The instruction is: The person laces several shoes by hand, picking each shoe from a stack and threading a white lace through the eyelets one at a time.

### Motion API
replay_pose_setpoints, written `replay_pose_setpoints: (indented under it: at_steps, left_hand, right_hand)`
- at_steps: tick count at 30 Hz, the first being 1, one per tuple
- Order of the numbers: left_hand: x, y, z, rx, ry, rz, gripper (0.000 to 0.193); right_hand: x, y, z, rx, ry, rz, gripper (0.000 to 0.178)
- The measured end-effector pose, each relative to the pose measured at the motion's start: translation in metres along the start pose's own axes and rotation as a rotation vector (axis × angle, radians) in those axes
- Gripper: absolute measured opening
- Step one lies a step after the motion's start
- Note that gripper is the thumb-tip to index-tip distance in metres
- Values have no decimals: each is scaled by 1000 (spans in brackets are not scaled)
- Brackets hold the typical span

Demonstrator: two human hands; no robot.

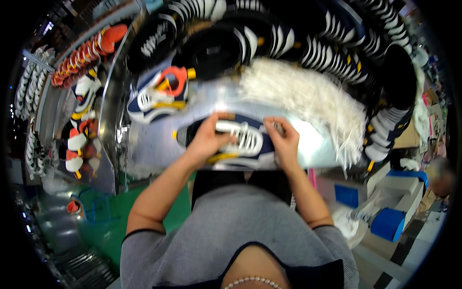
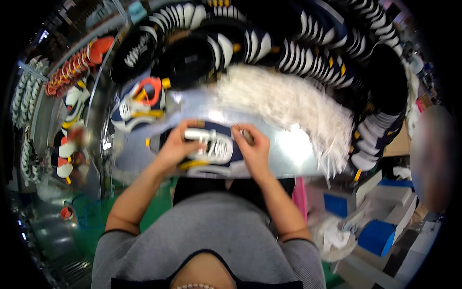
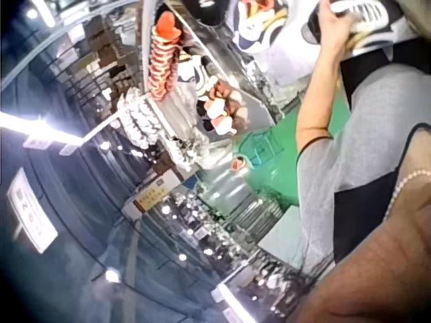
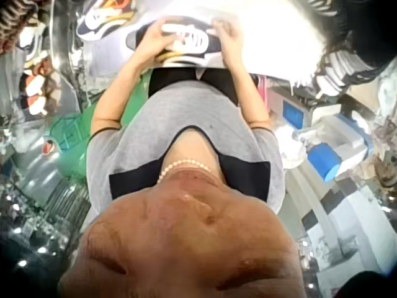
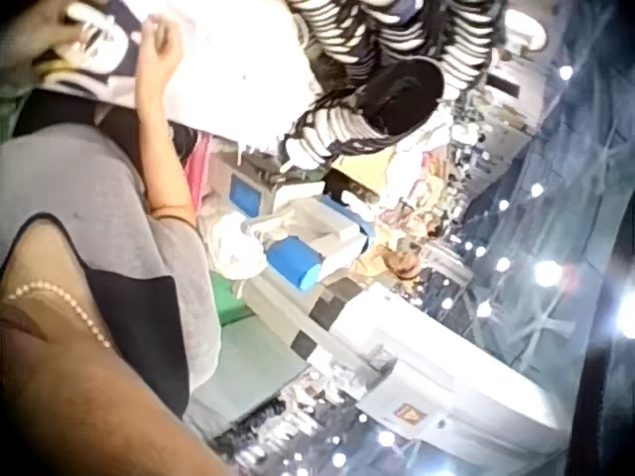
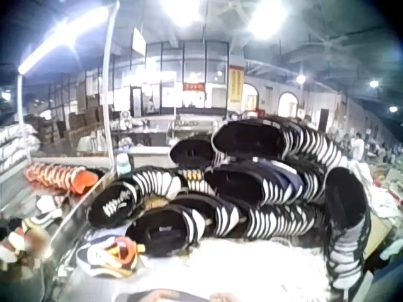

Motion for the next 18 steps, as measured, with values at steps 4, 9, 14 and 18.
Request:
replay_pose_setpoints:
  at_steps: [4, 9, 14, 18]
  left_hand:
    - [16, 6, 3, 53, -152, 26, 52]
    - [19, 10, 16, 12, -110, -49, 54]
    - [18, 6, 17, -3, -69, -13, 46]
    - [12, -6, 9, -27, -156, -2, 38]
  right_hand:
    - [-42, -6, 7, -409, 345, -300, 32]
    - [-18, -5, 21, -341, 505, -602, 31]
    - [-7, -6, 20, -308, 506, -640, 29]
    - [-20, 4, 18, -336, 165, -501, 22]
Point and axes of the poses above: each hand's wrist, its own y-axis away from the middle knuckle, its own z-axis out of the palm, x = y × z, the point moved 1 cm from there along -y, towards the middle knuckle, and after that the axes turned 9 degrees about -z, right-handed, at the moved point
